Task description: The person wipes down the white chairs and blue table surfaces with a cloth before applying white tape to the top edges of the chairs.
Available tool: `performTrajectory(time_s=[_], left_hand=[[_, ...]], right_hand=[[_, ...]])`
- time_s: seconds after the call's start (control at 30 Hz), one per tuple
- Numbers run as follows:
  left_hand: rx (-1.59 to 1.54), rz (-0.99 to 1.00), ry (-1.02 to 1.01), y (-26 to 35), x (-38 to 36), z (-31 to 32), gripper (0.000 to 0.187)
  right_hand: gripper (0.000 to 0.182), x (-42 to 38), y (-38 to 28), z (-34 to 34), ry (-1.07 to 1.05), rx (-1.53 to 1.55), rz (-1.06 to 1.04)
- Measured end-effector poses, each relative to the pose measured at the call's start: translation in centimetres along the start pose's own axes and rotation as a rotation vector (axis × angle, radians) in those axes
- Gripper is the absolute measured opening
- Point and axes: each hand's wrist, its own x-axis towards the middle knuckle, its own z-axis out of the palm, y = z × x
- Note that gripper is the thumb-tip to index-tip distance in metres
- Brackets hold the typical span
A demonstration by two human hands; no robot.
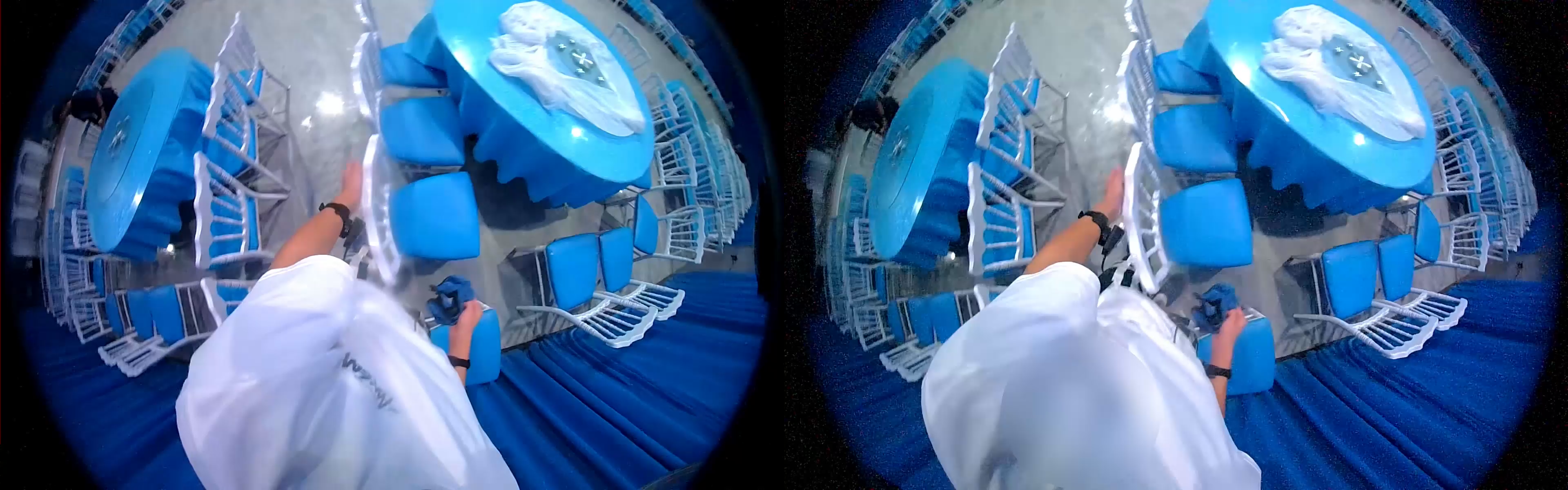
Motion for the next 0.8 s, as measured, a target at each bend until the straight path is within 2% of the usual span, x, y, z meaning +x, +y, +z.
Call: performTrajectory(time_s=[0.03, 0.07, 0.13, 0.17, 0.23, 0.3, 0.33, 0.37, 0.4, 0.43, 0.47, 0.5, 0.53, 0.57, 0.6, 0.67, 0.73, 0.8], left_hand=[[0.021, 0.010, -0.202, -0.8, -2.1, -1.2, 0.063], [0.179, 0.099, -0.173, -2.5, -4.1, -1.4, 0.062], [0.404, 0.299, -0.310, -4.2, -9.8, -2.9, 0.059], [0.475, 0.418, -0.472, -0.8, -14.5, -3.3, 0.056], [0.340, -0.099, -0.538, -3.0, -16.8, -7.4, 0.055], [0.542, -0.013, -0.558, -3.0, -18.1, -10.1, 0.055], [0.581, 0.001, -0.491, -1.4, -19.5, -10.5, 0.054], [0.629, 0.021, -0.425, 0.9, -20.1, -11.2, 0.053], [0.601, 0.064, -0.339, 1.0, -19.8, -13.2, 0.050], [0.560, 0.114, -0.281, 0.4, -18.8, -13.9, 0.047], [0.570, 0.171, -0.228, 0.9, -18.7, -14.8, 0.044], [0.562, 0.225, -0.184, 1.9, -19.2, -15.3, 0.042], [0.522, 0.150, -0.176, 4.4, -19.9, -14.7, 0.040], [0.479, 0.072, -0.156, 6.1, -20.5, -14.4, 0.039], [0.426, 0.123, -0.193, 5.7, -20.3, -15.5, 0.041], [0.389, 0.211, -0.213, 5.7, -20.4, -15.5, 0.047], [0.425, 0.272, -0.211, 8.7, -21.3, -14.0, 0.055], [0.654, 0.576, -0.133, 10.0, -21.4, -12.6, 0.062]], right_hand=[[0.013, -1.1, -2.9, 1.3, 0.069, 0.107, 0.048], [0.009, -0.7, -3.7, 0.9, 0.061, 0.092, 0.069], [0.018, -0.4, -4.6, 0.9, 0.064, 0.136, 0.063], [0.021, 0.1, -4.8, 1.6, 0.081, 0.128, 0.042], [0.019, 0.2, -6.6, 4.0, 0.093, 0.261, 0.134], [0.019, 4.6, -1.5, 3.1, 0.004, 0.124, -0.034], [0.019, 6.1, 0.6, 2.5, -0.052, 0.052, -0.092], [0.021, 6.0, 0.1, 4.9, -0.158, -0.023, -0.107], [0.022, 4.5, -1.1, 8.4, -0.195, -0.033, -0.029], [0.022, 3.3, -4.9, 11.6, -0.208, -0.052, 0.031], [0.024, 0.7, -9.4, 14.9, -0.309, -0.086, 0.017], [0.027, 3.7, -6.2, 14.7, -0.372, -0.260, -0.087], [0.030, 4.2, -6.1, 16.0, -0.415, -0.285, -0.124], [0.031, 3.1, -7.8, 17.8, -0.366, -0.373, -0.104], [0.031, 2.1, -9.9, 19.5, -0.484, -0.394, -0.088], [0.026, -0.4, -11.2, 22.6, -0.661, -0.168, -0.140], [0.025, -4.8, -17.4, 25.3, -0.926, -0.150, -0.098], [0.026, -7.9, -19.3, 27.3, -1.112, -0.187, -0.092]])
